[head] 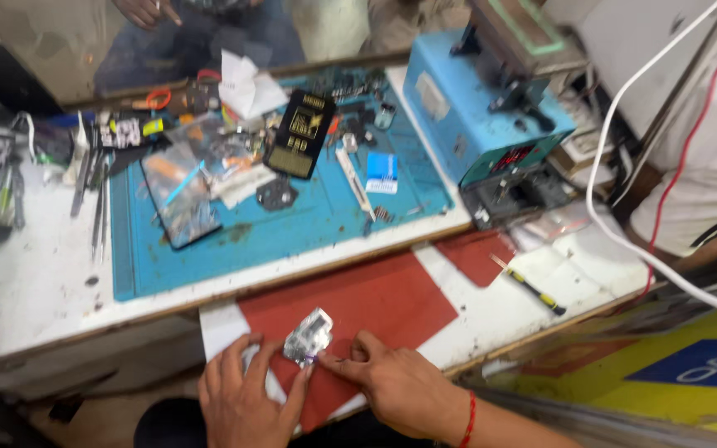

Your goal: The person cleans a small green circuit board on a red mat using a toothbrush and a hot air gun. They scrub the board with the toothbrush, apply heat with the hot air gun, and repeat the scrubbing process to remove residue.

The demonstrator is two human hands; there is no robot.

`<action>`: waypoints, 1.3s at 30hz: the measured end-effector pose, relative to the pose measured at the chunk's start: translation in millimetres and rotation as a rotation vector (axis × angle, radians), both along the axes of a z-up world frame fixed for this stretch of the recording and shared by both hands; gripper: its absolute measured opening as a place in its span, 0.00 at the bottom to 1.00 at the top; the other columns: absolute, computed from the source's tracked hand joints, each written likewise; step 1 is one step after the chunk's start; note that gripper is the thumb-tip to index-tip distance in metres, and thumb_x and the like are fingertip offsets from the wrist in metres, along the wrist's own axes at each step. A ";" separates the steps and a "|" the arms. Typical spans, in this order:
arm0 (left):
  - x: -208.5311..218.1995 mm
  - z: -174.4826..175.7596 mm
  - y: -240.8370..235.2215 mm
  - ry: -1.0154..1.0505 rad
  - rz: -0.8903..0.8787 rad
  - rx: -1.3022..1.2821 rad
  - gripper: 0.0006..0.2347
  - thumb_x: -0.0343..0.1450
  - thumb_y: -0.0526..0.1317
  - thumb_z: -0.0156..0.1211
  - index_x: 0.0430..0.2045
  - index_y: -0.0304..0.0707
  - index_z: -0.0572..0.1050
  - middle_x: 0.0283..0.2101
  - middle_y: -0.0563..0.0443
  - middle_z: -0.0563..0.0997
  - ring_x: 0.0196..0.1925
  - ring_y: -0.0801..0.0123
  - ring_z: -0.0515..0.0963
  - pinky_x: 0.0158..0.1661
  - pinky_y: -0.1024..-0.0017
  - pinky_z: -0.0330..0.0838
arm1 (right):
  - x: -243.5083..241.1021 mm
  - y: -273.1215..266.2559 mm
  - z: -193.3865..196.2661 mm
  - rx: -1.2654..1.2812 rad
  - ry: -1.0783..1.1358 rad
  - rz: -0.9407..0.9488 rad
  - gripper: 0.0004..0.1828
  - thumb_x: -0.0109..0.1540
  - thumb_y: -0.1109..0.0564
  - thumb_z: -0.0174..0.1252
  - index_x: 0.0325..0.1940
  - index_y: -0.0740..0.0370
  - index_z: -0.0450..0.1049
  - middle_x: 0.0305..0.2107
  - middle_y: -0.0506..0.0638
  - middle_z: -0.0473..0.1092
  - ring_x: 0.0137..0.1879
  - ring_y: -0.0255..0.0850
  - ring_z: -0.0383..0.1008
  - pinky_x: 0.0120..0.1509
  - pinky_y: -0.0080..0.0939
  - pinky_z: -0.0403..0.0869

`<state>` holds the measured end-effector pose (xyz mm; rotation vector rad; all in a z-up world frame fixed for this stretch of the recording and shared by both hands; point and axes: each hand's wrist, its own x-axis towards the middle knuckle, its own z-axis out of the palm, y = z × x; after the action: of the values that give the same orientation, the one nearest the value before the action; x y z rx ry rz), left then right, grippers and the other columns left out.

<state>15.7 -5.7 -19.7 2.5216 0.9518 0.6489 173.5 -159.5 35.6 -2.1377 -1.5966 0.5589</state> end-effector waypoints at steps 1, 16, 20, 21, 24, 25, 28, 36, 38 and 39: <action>-1.4 2.1 -2.8 -0.030 0.008 0.010 0.23 0.56 0.54 0.70 0.41 0.43 0.81 0.53 0.47 0.74 0.57 0.52 0.70 0.57 0.51 0.62 | -4.7 -3.6 -1.1 -0.027 0.043 0.053 0.33 0.59 0.64 0.50 0.69 0.47 0.72 0.40 0.59 0.68 0.34 0.55 0.77 0.36 0.53 0.76; -3.7 21.1 -5.2 -0.038 -0.042 -0.015 0.21 0.59 0.51 0.70 0.40 0.40 0.80 0.52 0.48 0.75 0.56 0.53 0.70 0.57 0.53 0.62 | -7.7 2.0 13.3 -0.115 0.036 0.060 0.31 0.60 0.62 0.50 0.69 0.49 0.70 0.38 0.56 0.68 0.32 0.55 0.76 0.33 0.54 0.74; -2.8 21.8 -7.1 -0.034 -0.032 -0.028 0.20 0.60 0.52 0.71 0.40 0.41 0.80 0.51 0.48 0.75 0.56 0.53 0.70 0.55 0.53 0.63 | 2.4 4.0 13.1 -0.006 -0.014 -0.082 0.33 0.58 0.63 0.48 0.68 0.50 0.70 0.41 0.58 0.69 0.30 0.57 0.75 0.33 0.54 0.75; -2.1 21.8 -7.2 -0.026 -0.030 -0.034 0.20 0.59 0.52 0.71 0.40 0.41 0.81 0.50 0.48 0.75 0.55 0.53 0.70 0.55 0.53 0.63 | 0.3 2.1 13.4 -0.028 0.008 -0.018 0.34 0.58 0.63 0.48 0.69 0.50 0.70 0.40 0.59 0.68 0.30 0.57 0.76 0.34 0.54 0.75; -3.0 21.4 -6.2 -0.028 -0.028 -0.026 0.20 0.60 0.52 0.71 0.39 0.41 0.80 0.51 0.48 0.75 0.56 0.53 0.70 0.55 0.53 0.63 | -1.9 3.8 9.3 -0.121 0.006 -0.034 0.33 0.58 0.62 0.48 0.68 0.47 0.70 0.42 0.59 0.68 0.31 0.58 0.75 0.35 0.55 0.75; -3.5 21.1 -6.3 -0.033 -0.033 -0.022 0.20 0.60 0.52 0.71 0.39 0.41 0.80 0.51 0.47 0.75 0.56 0.52 0.70 0.55 0.53 0.63 | -3.1 3.3 7.7 -0.158 -0.007 -0.079 0.32 0.59 0.61 0.48 0.68 0.46 0.70 0.43 0.59 0.68 0.31 0.59 0.75 0.35 0.56 0.75; -2.4 22.7 -6.4 -0.016 -0.028 -0.031 0.21 0.59 0.52 0.71 0.40 0.40 0.80 0.50 0.48 0.75 0.55 0.53 0.70 0.56 0.53 0.62 | 1.6 5.8 6.9 -0.061 -0.067 -0.061 0.32 0.60 0.62 0.48 0.70 0.51 0.68 0.42 0.59 0.68 0.34 0.58 0.75 0.34 0.54 0.75; -3.9 19.6 -4.2 -0.038 -0.038 -0.039 0.20 0.59 0.51 0.71 0.40 0.41 0.80 0.52 0.48 0.74 0.57 0.52 0.70 0.56 0.53 0.62 | -3.1 5.9 7.0 -0.121 -0.030 0.023 0.34 0.58 0.64 0.51 0.70 0.48 0.68 0.42 0.57 0.68 0.35 0.57 0.76 0.35 0.55 0.74; -4.4 19.6 -4.2 -0.026 -0.041 -0.051 0.20 0.59 0.51 0.71 0.41 0.41 0.80 0.52 0.48 0.74 0.57 0.53 0.70 0.57 0.53 0.62 | -4.1 4.4 6.0 -0.097 -0.015 0.032 0.34 0.58 0.64 0.51 0.69 0.49 0.69 0.43 0.58 0.68 0.35 0.57 0.76 0.35 0.55 0.75; -4.0 20.3 -4.2 -0.010 -0.040 -0.058 0.21 0.59 0.52 0.71 0.41 0.42 0.80 0.51 0.48 0.74 0.56 0.53 0.70 0.57 0.53 0.62 | -1.0 5.3 5.4 -0.052 -0.037 -0.030 0.34 0.57 0.64 0.51 0.69 0.50 0.69 0.44 0.58 0.68 0.34 0.58 0.75 0.35 0.55 0.75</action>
<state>11.7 -9.9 0.6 2.4778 0.9014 0.6125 172.5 -154.1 41.0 -2.2182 -1.5838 0.5599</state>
